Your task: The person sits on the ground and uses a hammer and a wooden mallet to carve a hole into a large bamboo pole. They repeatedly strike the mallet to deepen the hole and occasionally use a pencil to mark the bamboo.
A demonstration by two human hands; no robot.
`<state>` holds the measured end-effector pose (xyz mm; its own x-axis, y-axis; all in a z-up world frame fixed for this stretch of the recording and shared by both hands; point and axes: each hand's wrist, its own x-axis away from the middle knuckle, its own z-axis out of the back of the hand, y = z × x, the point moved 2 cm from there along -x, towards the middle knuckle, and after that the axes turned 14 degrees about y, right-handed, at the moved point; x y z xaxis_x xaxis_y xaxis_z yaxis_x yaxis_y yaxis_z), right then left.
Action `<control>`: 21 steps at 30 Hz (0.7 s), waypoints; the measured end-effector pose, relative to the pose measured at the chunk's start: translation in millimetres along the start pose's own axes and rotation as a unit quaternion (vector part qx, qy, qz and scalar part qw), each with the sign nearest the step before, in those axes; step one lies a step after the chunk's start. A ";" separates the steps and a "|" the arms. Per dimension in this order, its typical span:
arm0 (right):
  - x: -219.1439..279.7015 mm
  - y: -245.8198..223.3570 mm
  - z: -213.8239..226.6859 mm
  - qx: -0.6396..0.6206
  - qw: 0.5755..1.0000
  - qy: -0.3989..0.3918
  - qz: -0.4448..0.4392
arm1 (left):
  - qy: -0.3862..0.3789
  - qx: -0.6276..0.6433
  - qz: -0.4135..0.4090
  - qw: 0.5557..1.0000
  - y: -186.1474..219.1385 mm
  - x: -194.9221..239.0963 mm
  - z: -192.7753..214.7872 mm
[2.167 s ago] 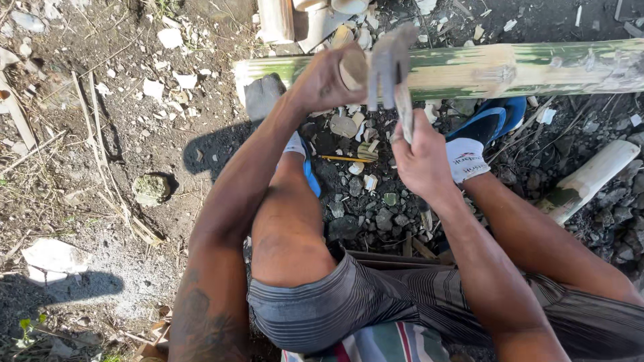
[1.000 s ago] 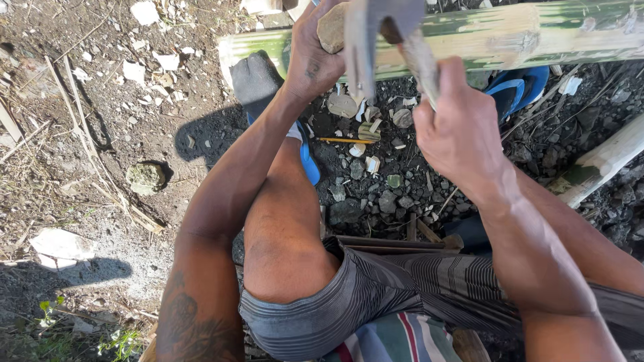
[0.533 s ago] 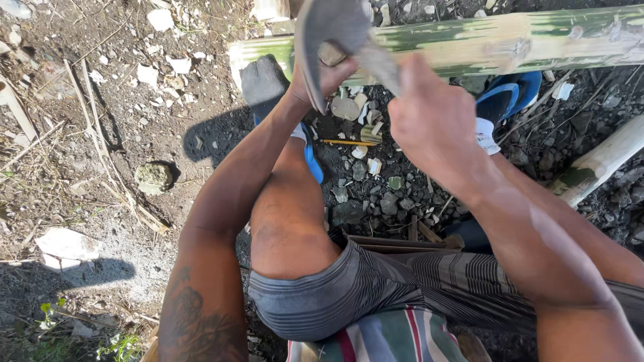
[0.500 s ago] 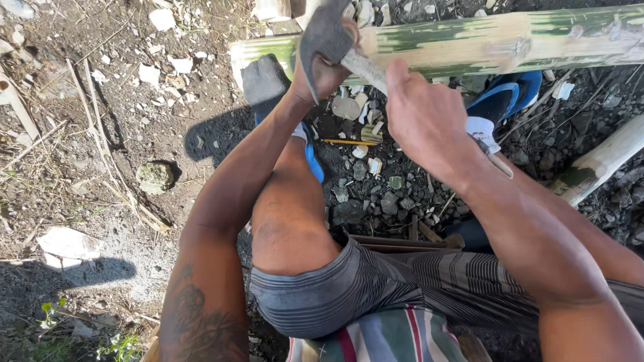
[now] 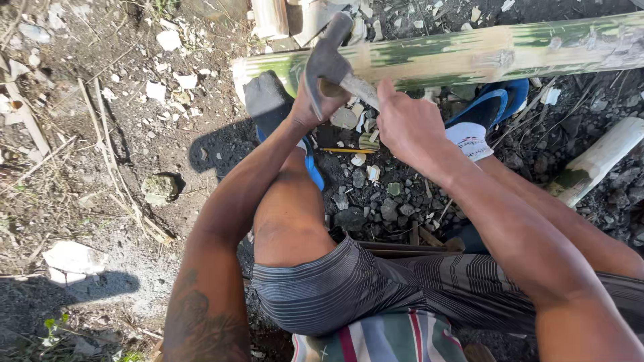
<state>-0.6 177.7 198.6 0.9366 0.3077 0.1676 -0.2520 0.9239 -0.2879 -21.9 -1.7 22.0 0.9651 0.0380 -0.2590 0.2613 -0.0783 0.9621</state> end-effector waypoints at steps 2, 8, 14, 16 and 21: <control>2.8 4.1 6.5 -0.037 0.999 -0.023 -0.016 | 0.043 -0.079 0.037 0.995 -15.8 -3.4 1.1; 25.5 -3.0 79.6 -0.150 0.977 0.150 0.006 | 0.060 0.085 0.182 0.978 -25.4 -22.8 23.9; 46.5 -0.9 33.1 -0.247 0.931 0.264 0.050 | -0.091 -0.061 -0.045 0.993 23.4 -9.4 6.9; 26.6 8.0 -17.5 -0.068 0.994 0.081 0.007 | -0.089 -0.039 -0.050 0.994 15.1 -0.9 7.7; 38.3 29.9 -38.2 -0.124 0.989 0.047 -0.072 | 0.088 -0.060 0.202 0.973 -35.8 2.6 29.0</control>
<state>37.0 208.4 160.5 0.9799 0.1429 0.1392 -0.0569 0.8689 -0.4917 -28.3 -27.7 -15.6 0.9679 0.1999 0.1521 -0.1540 -0.0058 0.9880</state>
